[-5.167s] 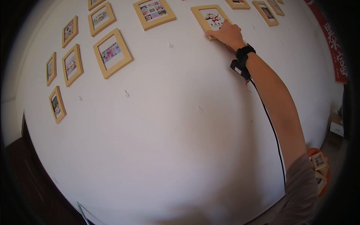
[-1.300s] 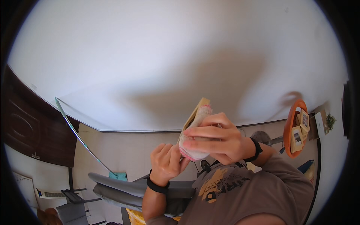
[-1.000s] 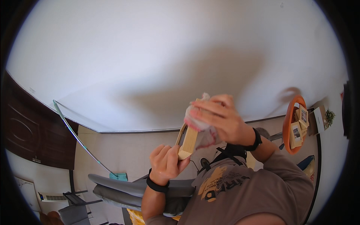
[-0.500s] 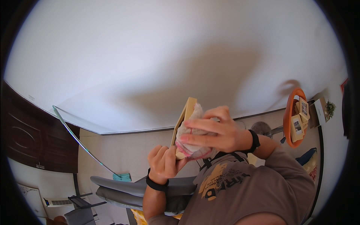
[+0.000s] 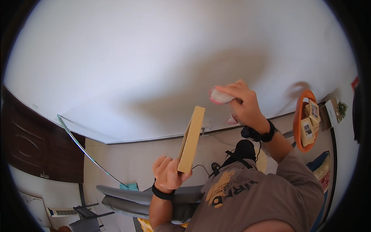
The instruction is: The person wipes the front and back of a wooden picture frame using a cloth and then hangs it on a wall hook.
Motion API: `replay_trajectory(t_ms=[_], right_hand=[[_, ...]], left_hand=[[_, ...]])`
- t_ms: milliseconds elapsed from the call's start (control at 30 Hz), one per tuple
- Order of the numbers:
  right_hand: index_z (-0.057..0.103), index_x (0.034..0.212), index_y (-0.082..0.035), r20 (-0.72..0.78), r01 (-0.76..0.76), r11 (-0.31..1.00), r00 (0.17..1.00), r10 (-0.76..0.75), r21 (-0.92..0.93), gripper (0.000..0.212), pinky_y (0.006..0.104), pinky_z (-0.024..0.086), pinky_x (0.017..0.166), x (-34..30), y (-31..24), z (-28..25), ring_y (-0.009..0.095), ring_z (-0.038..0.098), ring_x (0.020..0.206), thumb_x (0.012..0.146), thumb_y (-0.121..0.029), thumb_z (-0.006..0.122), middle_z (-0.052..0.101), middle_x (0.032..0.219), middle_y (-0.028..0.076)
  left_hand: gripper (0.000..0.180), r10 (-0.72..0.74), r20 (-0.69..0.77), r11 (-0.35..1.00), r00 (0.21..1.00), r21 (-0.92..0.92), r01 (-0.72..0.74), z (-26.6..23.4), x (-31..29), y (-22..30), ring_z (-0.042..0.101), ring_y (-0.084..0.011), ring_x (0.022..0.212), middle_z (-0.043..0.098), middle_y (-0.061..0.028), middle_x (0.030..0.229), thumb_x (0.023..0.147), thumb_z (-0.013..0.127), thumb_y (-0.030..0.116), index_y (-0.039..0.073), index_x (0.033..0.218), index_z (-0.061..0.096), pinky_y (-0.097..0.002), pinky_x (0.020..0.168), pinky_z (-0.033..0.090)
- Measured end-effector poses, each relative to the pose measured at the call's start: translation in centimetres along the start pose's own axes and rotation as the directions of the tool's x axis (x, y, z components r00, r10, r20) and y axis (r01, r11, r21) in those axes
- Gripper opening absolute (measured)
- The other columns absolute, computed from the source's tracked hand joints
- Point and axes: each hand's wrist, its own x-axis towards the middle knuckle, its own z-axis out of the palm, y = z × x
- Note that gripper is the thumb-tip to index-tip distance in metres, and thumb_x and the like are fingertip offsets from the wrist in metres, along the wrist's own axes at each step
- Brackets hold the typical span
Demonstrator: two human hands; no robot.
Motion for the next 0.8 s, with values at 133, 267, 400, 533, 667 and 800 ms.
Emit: replay_trajectory(t_ms=[133, 267, 400, 533, 667, 800], right_hand=[[0.061, 0.109, -0.004, 0.228, -0.386, 0.73, 0.923, 0.311, 0.564, 0.026, 0.0266, 0.044, 0.078, -0.1, -1.1, -1.6, 0.013, 0.054, 0.092, 0.086, -0.003, 0.051, 0.062, 0.099, 0.004], [0.054, 0.115, 0.001, 0.318, -0.424, 0.355, 0.893, 0.32, 0.833, 0.027, 0.0246, 0.045, 0.08, -0.7, -1.9, -1.5, 0.008, 0.056, 0.092, 0.092, -0.013, 0.05, 0.06, 0.104, 0.004], [0.051, 0.118, 0.001, 0.347, -0.43, 0.228, 0.879, 0.326, 0.874, 0.031, 0.025, 0.045, 0.082, -0.8, -2.7, -1.4, 0.009, 0.056, 0.092, 0.094, -0.018, 0.05, 0.059, 0.107, 0.004], [0.054, 0.114, 0.0, 0.335, -0.424, 0.25, 0.882, 0.331, 0.871, 0.027, 0.0255, 0.044, 0.082, -0.7, -2.1, -1.0, 0.009, 0.056, 0.091, 0.094, -0.018, 0.051, 0.059, 0.105, 0.002], [0.059, 0.104, 0.0, -0.004, -0.253, 0.85, 0.958, 0.287, 0.462, 0.023, 0.0263, 0.045, 0.079, -0.3, 0.7, 0.3, 0.01, 0.056, 0.089, 0.093, -0.019, 0.052, 0.06, 0.1, 0.002], [0.062, 0.099, 0.0, -0.041, -0.346, 0.906, 0.93, 0.366, 0.245, 0.025, 0.0286, 0.044, 0.079, -0.2, 3.7, 0.2, 0.015, 0.055, 0.093, 0.091, -0.021, 0.055, 0.059, 0.102, 0.004]], left_hand=[[0.022, -0.011, -0.013, 1.0, 1.0, -0.019, 0.011, -0.1, -0.1, 0.0, 0.041, -0.0179, 0.042, 0.049, -0.0053, 0.061, 0.072, 0.067, 0.01, -0.002, 0.079, 0.051, -0.029, 0.042, 0.03], [0.029, -0.085, 0.056, 0.995, 0.995, 0.047, 0.083, -0.6, -1.2, 0.4, 0.056, -0.0272, 0.058, 0.059, -0.0122, 0.075, 0.081, 0.063, 0.025, -0.002, 0.088, 0.055, -0.0356, 0.056, 0.045], [0.029, -0.097, 0.043, 0.994, 0.994, 0.062, 0.094, -0.2, -1.4, 0.3, 0.058, -0.0281, 0.061, 0.061, -0.0131, 0.077, 0.082, 0.062, 0.026, -0.002, 0.088, 0.056, -0.0365, 0.06, 0.047], [0.03, -0.112, 0.031, 0.99, 0.993, 0.091, 0.109, -0.4, -1.3, 0.4, 0.058, -0.0281, 0.061, 0.061, -0.0129, 0.076, 0.082, 0.061, 0.026, -0.003, 0.088, 0.057, -0.0361, 0.061, 0.047], [0.028, -0.117, 0.031, 0.991, 0.993, 0.069, 0.114, -0.5, -1.1, 0.3, 0.057, -0.0277, 0.059, 0.06, -0.0122, 0.075, 0.082, 0.061, 0.025, -0.002, 0.086, 0.056, -0.0354, 0.059, 0.046], [0.026, -0.118, 0.049, 0.993, 0.992, 0.025, 0.117, -0.3, -0.9, 0.1, 0.056, -0.0274, 0.056, 0.059, -0.0117, 0.072, 0.081, 0.061, 0.024, -0.002, 0.083, 0.055, -0.0346, 0.056, 0.045]])
